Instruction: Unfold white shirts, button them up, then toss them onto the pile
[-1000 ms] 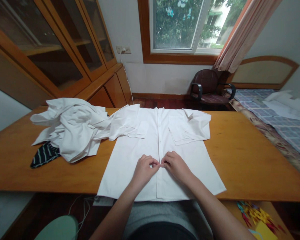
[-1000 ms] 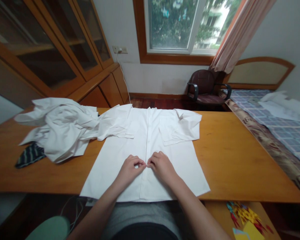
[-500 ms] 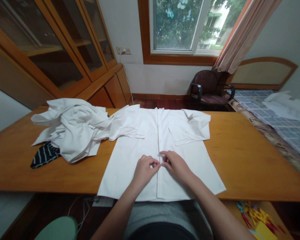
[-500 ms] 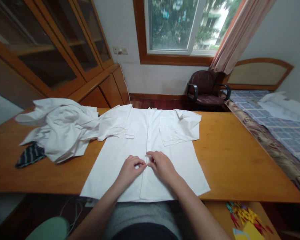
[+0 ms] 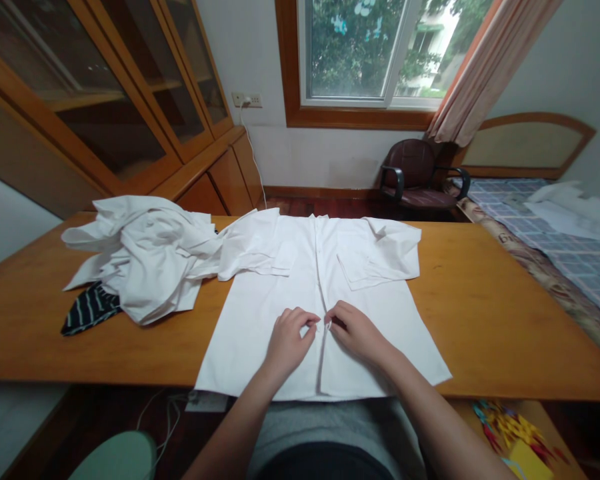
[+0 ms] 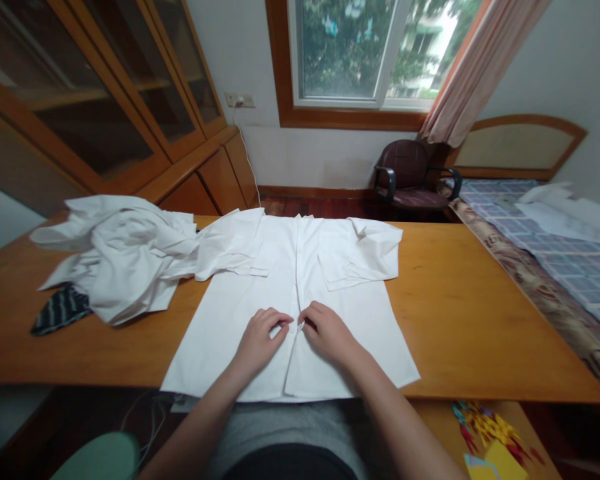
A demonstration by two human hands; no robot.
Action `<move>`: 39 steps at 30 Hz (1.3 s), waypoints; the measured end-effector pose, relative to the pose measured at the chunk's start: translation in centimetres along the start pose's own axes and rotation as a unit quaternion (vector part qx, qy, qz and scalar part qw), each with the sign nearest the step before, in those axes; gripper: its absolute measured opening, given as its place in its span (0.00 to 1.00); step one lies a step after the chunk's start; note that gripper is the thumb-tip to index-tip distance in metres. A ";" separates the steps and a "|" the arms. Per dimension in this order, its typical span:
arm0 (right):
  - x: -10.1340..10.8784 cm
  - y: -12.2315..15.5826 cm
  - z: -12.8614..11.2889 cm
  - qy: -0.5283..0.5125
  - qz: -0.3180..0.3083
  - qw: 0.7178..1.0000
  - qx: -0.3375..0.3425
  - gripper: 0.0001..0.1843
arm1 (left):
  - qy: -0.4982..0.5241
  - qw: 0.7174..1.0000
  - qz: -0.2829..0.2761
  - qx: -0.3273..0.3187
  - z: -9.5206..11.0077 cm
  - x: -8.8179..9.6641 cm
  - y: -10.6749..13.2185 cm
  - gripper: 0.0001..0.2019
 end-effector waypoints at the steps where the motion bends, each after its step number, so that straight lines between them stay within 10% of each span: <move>1: 0.1 0.1 0.1 -0.010 0.001 1.000 0.000 0.12 | -0.009 1.000 0.001 -0.003 0.0 0.0 0.1 0.10; 17: 0.7 -0.2 -0.4 -0.010 -0.051 0.999 0.010 0.15 | -0.079 0.994 -0.065 -0.037 0.7 -0.7 1.0 0.05; 29: 1.3 0.9 -2.0 -0.065 -0.221 0.973 -0.030 0.12 | -0.052 0.983 -0.176 -0.007 2.4 -0.6 3.9 0.07; 39: 1.8 -7.0 0.8 0.201 0.067 0.968 -0.132 0.16 | -0.121 0.946 -0.283 -0.100 5.4 -1.3 3.7 0.08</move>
Point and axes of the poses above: each hand's wrist, its own y-axis away from the middle knuckle, its own x-axis out of the back of the hand, z = x × y, the point moved 6 cm from there along -y, towards the middle knuckle, and after that the axes turned 4 degrees about -y, right-handed, at the moved point
